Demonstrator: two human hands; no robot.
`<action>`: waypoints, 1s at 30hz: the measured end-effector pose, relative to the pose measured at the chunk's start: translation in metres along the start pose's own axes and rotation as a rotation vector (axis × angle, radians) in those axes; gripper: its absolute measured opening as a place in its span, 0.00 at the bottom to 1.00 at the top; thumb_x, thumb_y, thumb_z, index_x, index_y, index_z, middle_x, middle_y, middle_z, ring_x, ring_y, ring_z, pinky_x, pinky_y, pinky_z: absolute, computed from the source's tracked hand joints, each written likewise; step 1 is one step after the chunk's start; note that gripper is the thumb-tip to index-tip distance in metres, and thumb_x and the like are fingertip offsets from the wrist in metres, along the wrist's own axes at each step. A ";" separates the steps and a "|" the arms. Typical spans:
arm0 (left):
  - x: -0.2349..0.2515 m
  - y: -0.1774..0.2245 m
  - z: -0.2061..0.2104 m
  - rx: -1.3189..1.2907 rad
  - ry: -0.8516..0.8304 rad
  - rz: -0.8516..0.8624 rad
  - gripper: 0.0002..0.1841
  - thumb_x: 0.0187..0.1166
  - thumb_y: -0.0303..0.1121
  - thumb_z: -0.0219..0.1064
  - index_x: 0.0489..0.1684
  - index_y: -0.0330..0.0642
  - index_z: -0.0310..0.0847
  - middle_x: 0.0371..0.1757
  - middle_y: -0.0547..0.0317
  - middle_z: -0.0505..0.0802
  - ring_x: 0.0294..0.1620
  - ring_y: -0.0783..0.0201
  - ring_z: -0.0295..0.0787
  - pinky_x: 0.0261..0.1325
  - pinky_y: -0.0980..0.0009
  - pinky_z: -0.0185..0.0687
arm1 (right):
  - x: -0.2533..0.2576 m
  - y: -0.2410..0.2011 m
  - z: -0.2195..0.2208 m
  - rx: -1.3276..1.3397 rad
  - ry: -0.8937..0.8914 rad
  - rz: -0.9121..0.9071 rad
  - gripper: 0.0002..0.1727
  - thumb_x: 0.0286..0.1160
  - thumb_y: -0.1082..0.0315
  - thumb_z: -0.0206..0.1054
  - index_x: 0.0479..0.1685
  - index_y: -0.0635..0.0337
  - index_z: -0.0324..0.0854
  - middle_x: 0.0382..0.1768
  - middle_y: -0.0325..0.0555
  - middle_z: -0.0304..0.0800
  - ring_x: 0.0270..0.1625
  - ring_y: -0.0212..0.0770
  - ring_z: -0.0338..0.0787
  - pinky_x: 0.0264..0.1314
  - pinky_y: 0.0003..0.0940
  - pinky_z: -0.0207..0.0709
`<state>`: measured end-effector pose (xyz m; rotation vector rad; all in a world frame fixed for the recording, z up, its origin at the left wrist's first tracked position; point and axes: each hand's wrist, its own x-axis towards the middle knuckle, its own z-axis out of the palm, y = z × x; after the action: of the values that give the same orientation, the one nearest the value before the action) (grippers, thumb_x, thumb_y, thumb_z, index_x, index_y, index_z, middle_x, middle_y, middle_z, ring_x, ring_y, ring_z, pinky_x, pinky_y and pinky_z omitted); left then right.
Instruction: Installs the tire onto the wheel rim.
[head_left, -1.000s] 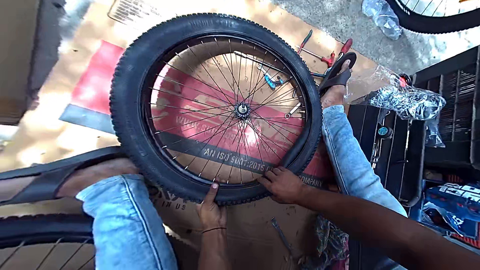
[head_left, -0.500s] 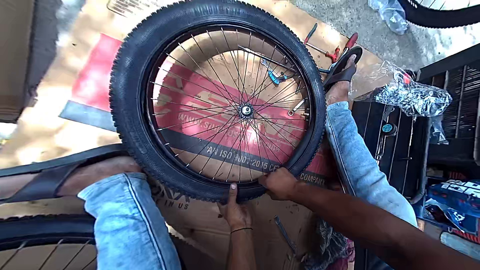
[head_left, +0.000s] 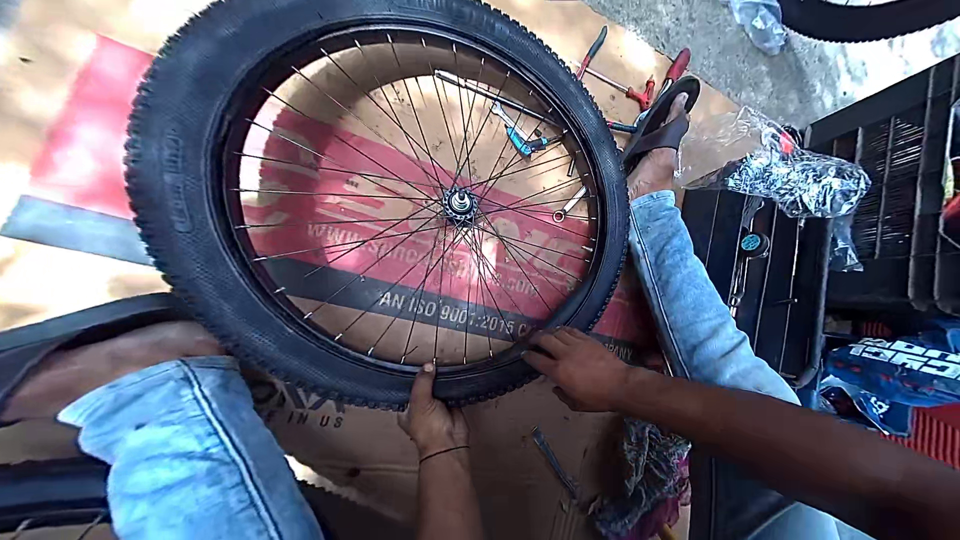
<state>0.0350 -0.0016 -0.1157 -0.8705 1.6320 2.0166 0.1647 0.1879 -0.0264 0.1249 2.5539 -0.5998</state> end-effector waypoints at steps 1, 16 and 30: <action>-0.001 -0.004 -0.001 -0.004 -0.004 -0.004 0.15 0.80 0.26 0.66 0.64 0.35 0.76 0.48 0.46 0.92 0.48 0.55 0.93 0.54 0.55 0.92 | -0.004 0.003 -0.003 0.004 -0.075 0.004 0.46 0.58 0.57 0.83 0.84 0.51 0.71 0.82 0.51 0.73 0.86 0.52 0.71 0.89 0.50 0.62; 0.002 -0.006 -0.015 -0.038 -0.054 -0.063 0.18 0.80 0.24 0.65 0.67 0.37 0.74 0.54 0.47 0.91 0.55 0.56 0.91 0.60 0.54 0.90 | 0.090 0.008 -0.061 0.058 -0.802 0.033 0.26 0.67 0.47 0.78 0.44 0.65 0.85 0.37 0.56 0.88 0.43 0.55 0.89 0.41 0.62 0.78; 0.001 0.026 -0.017 0.068 -0.126 0.103 0.20 0.79 0.23 0.66 0.69 0.37 0.71 0.50 0.51 0.93 0.50 0.60 0.94 0.57 0.60 0.92 | 0.023 0.039 -0.011 0.261 -0.100 -0.248 0.35 0.59 0.70 0.80 0.75 0.51 0.81 0.62 0.47 0.91 0.67 0.49 0.87 0.73 0.50 0.78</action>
<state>0.0212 -0.0244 -0.1002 -0.6341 1.6955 2.0269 0.1472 0.2270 -0.0445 -0.1311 2.4011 -1.0075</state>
